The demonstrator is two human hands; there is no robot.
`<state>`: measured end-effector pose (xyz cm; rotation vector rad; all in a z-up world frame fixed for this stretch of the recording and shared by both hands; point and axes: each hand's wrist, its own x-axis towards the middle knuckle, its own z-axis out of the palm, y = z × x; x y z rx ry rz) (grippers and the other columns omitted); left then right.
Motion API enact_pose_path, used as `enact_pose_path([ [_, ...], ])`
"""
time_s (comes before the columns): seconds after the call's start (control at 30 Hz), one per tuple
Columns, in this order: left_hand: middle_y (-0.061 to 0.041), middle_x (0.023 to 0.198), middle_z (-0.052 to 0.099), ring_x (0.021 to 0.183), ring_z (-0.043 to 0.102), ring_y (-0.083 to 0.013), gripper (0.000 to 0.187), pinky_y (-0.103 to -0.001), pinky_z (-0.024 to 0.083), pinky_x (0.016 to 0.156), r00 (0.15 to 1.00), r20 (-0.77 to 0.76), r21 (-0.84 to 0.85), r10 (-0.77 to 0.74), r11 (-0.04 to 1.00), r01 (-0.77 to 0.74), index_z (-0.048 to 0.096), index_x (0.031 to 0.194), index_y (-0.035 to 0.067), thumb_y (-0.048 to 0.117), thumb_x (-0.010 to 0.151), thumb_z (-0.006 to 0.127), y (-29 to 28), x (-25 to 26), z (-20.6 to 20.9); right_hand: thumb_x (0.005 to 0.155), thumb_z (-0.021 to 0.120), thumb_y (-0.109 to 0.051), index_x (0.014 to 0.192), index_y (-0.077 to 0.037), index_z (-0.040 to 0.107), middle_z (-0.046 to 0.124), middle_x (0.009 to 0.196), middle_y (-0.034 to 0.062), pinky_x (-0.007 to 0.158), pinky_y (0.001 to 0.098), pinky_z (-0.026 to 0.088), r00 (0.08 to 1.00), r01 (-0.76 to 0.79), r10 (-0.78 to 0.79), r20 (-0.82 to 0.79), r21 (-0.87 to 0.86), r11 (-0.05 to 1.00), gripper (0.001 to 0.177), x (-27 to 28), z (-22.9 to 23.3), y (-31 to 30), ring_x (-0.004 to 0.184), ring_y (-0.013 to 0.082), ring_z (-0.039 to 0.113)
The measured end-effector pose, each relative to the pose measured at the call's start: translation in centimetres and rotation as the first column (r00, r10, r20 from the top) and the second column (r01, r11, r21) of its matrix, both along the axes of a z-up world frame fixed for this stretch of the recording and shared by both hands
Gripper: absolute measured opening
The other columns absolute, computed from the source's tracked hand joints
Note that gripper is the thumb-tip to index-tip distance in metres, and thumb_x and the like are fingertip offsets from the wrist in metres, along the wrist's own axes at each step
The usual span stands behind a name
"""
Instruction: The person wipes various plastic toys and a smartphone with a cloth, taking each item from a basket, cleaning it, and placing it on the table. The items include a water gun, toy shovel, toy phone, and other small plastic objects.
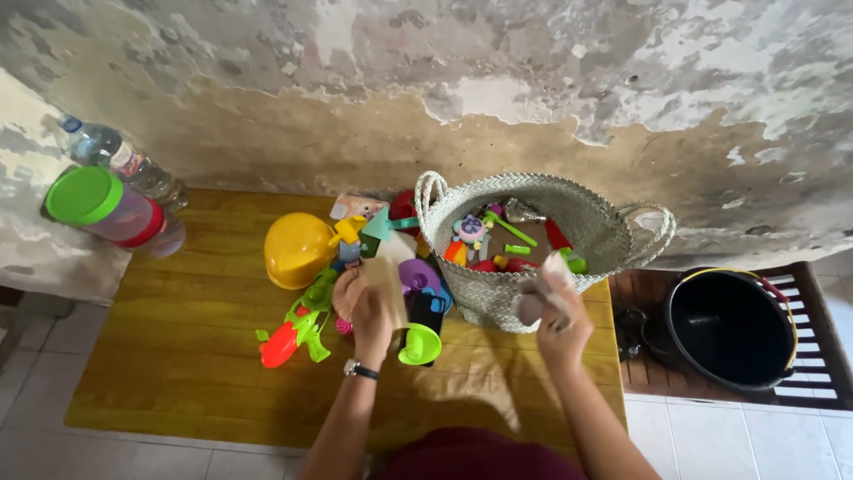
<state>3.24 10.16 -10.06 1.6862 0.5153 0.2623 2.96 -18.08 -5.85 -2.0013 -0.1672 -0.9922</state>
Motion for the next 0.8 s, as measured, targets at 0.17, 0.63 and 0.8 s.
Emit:
enact_pose_path([
  [0.17,-0.035,0.109,0.070,0.102,0.069,-0.0529,0.036,-0.060,0.055,0.093,0.895,-0.342,0.532,-0.286,0.726,0.435,0.062,0.121,-0.001,0.022,0.106,0.038,-0.6,1.3,3.6,0.089,0.075,-0.022,0.094,-0.014,0.070,0.063,0.083,0.0113,0.082,0.0465,0.051,0.895,0.289,-0.302,-0.328,-0.088,0.953,0.010,7.6,-3.7,-6.2,0.086,0.0375,0.065],
  [0.63,-0.004,0.084,0.064,0.076,0.067,-0.0290,0.022,-0.045,0.051,0.069,0.895,0.074,0.816,-0.440,0.543,0.200,0.068,0.093,0.019,0.039,0.091,0.060,-7.4,2.3,-5.7,0.079,0.069,-0.062,0.126,-0.002,0.071,0.070,0.129,0.0212,0.103,0.0475,0.052,0.132,-0.288,-0.193,-0.972,-0.224,0.931,0.076,17.9,-0.4,3.6,0.127,0.0348,0.063],
  [0.8,0.003,0.080,0.063,0.076,0.067,-0.0234,0.016,-0.040,0.049,0.073,0.854,0.169,0.737,-0.492,0.639,0.222,0.067,0.091,0.024,0.038,0.094,0.060,-9.1,1.9,0.1,0.063,0.087,-0.062,0.131,-0.021,0.065,0.077,0.116,-0.0013,0.098,0.0366,0.055,0.258,-0.269,-0.128,-0.957,-0.199,0.942,0.082,22.1,-16.7,2.9,0.118,0.0190,0.069],
])
